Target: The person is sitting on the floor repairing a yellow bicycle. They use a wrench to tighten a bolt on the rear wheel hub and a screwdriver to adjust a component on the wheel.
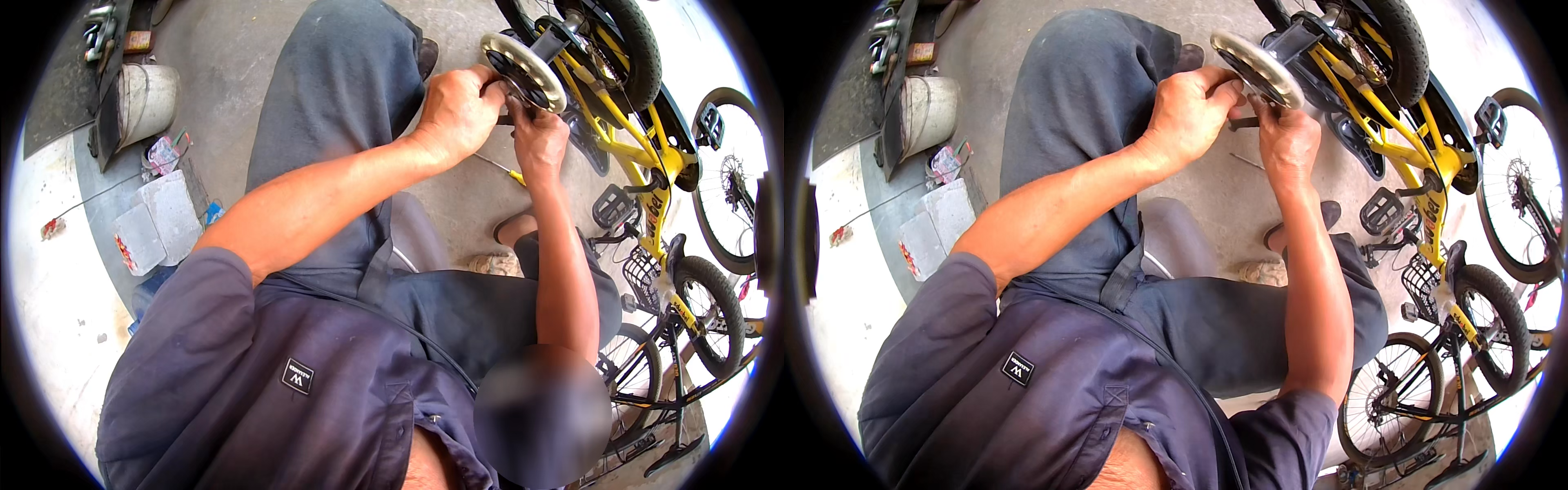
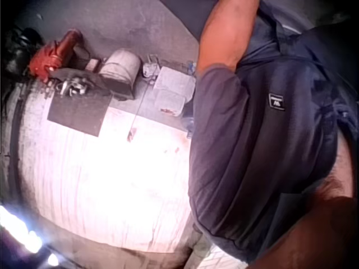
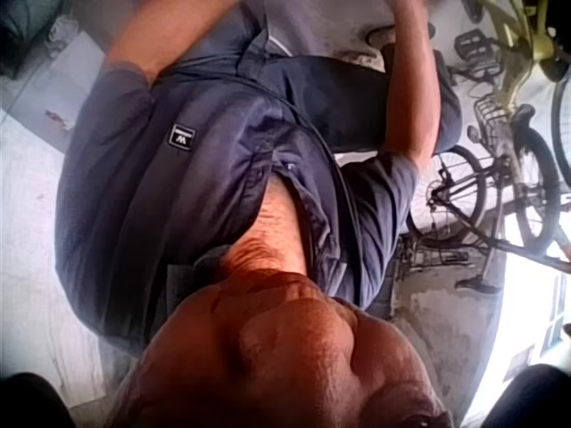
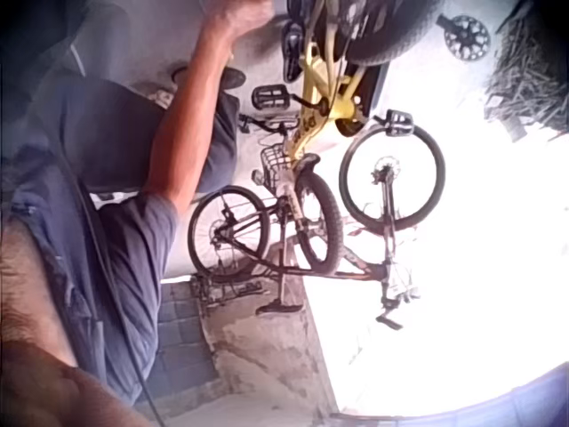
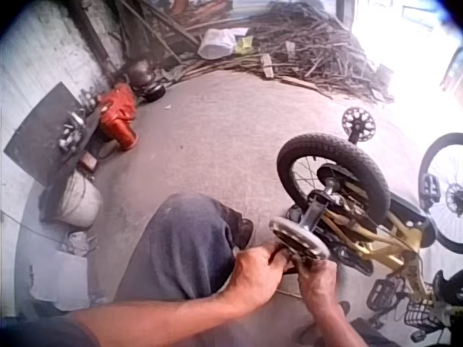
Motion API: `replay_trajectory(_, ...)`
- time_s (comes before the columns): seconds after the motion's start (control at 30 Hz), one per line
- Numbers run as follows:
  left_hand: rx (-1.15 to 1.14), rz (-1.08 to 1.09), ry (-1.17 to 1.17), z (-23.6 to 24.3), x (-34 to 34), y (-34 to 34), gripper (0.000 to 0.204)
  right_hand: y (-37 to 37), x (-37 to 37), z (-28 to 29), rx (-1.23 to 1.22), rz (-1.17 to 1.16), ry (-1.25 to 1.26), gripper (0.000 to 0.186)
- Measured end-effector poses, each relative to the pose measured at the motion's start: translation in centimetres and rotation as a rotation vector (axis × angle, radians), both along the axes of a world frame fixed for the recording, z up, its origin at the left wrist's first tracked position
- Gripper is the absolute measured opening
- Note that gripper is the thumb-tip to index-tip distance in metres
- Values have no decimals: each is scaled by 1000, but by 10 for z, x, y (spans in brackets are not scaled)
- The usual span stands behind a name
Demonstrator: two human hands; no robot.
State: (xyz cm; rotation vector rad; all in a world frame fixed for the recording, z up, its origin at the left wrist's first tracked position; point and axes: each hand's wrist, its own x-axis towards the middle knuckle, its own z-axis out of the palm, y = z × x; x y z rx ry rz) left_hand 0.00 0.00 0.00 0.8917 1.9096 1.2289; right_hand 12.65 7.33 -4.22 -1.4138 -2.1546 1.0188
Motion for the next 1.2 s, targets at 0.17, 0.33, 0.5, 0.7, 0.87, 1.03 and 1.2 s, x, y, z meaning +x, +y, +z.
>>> replay_trajectory(0.17,45,-55,71,11,6,-6,21,1,6,-11,21,-16,39,24)
replay_trajectory(0.33,51,-15,-63,6,6,-5,21,-12,8,-4,2,-54,69,20)
replay_trajectory(0.5,37,-42,52,11,8,-7,25,-9,12,-2,223,-42,10,18)
replay_trajectory(0.7,37,-65,70,10,8,-6,30,-4,15,0,252,9,-57,18)
replay_trajectory(0.87,32,-68,118,9,10,-5,30,-6,19,12,317,-1,-67,18)
replay_trajectory(1.03,21,-39,-427,12,12,-3,35,-9,31,23,421,23,-54,17)
replay_trajectory(1.2,24,-67,-727,13,6,-4,38,-17,35,35,446,33,-88,18)
